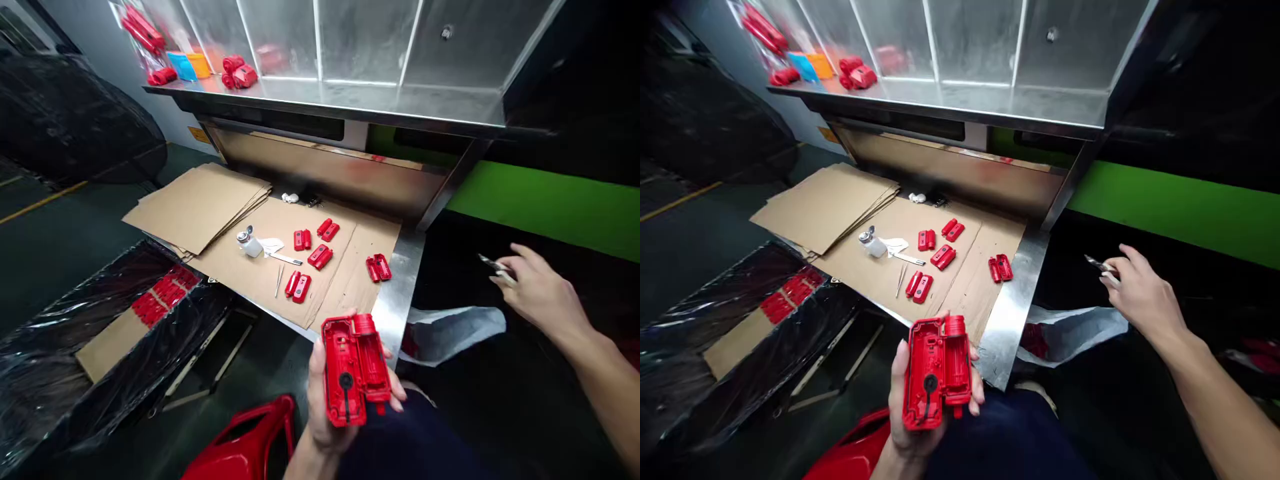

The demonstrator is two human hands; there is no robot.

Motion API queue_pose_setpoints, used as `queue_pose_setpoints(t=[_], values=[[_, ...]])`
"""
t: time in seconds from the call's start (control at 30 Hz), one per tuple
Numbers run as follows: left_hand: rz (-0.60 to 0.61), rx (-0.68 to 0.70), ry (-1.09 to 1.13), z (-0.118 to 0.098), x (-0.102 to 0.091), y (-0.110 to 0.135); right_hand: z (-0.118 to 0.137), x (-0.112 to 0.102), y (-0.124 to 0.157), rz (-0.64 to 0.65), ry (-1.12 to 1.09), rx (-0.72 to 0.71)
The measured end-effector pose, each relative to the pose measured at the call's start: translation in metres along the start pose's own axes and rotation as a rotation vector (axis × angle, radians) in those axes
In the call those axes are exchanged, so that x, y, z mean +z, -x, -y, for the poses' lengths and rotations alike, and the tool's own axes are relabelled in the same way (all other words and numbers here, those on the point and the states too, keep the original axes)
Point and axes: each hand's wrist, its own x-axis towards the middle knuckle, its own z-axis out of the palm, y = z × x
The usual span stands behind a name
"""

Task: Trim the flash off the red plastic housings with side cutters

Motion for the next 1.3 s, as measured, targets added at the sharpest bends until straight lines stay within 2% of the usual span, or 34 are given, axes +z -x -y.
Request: queue_pose_setpoints(t=[0.13,0.27,0.33,0.43,0.5,0.57,0.63,0.7,0.8,0.9,0.97,1.03,1.1,1.17,1.23,1.3], values=[[-0.03,-0.048,-0.016,0.004,0.008,-0.002,0.024,-0.005,0.025,-0.02,-0.062,0.035],[-0.051,-0.017,-0.04,0.005,0.01,-0.004,0.056,-0.013,0.053,0.088,-0.331,-0.063],[-0.084,-0.013,-0.082,0.005,0.011,-0.005,0.07,-0.019,0.065,0.105,-0.457,-0.239],[-0.18,0.026,-0.173,0.004,0.01,-0.009,0.088,-0.034,0.079,0.111,-0.566,-0.621],[-0.254,0.146,-0.272,0.004,0.009,-0.011,0.102,-0.048,0.086,0.113,-0.561,-0.773],[-0.297,0.333,-0.406,0.003,0.007,-0.013,0.115,-0.062,0.091,0.096,-0.526,-0.819],[-0.286,0.547,-0.567,0.001,0.005,-0.013,0.126,-0.072,0.094,0.059,-0.511,-0.818],[-0.263,0.703,-0.716,-0.004,0.006,-0.012,0.133,-0.075,0.096,0.013,-0.552,-0.794],[-0.247,0.776,-0.831,-0.012,0.008,-0.008,0.136,-0.072,0.098,0.008,-0.654,-0.704],[-0.221,0.697,-0.8,-0.018,0.01,-0.004,0.133,-0.067,0.096,0.027,-0.679,-0.671],[-0.178,0.617,-0.695,-0.02,0.011,-0.004,0.128,-0.068,0.092,-0.002,-0.647,-0.721],[-0.139,0.462,-0.52,-0.021,0.013,-0.006,0.123,-0.075,0.084,-0.047,-0.58,-0.803],[-0.101,0.208,-0.311,-0.021,0.016,-0.011,0.121,-0.087,0.074,-0.094,-0.494,-0.914],[-0.063,-0.027,-0.143,-0.02,0.021,-0.015,0.124,-0.102,0.064,-0.134,-0.404,-1.084],[-0.019,-0.175,-0.059,-0.019,0.025,-0.018,0.134,-0.118,0.055,-0.164,-0.305,-1.271],[0.006,-0.235,-0.042,-0.018,0.029,-0.019,0.147,-0.132,0.049,-0.185,-0.219,-1.407]])
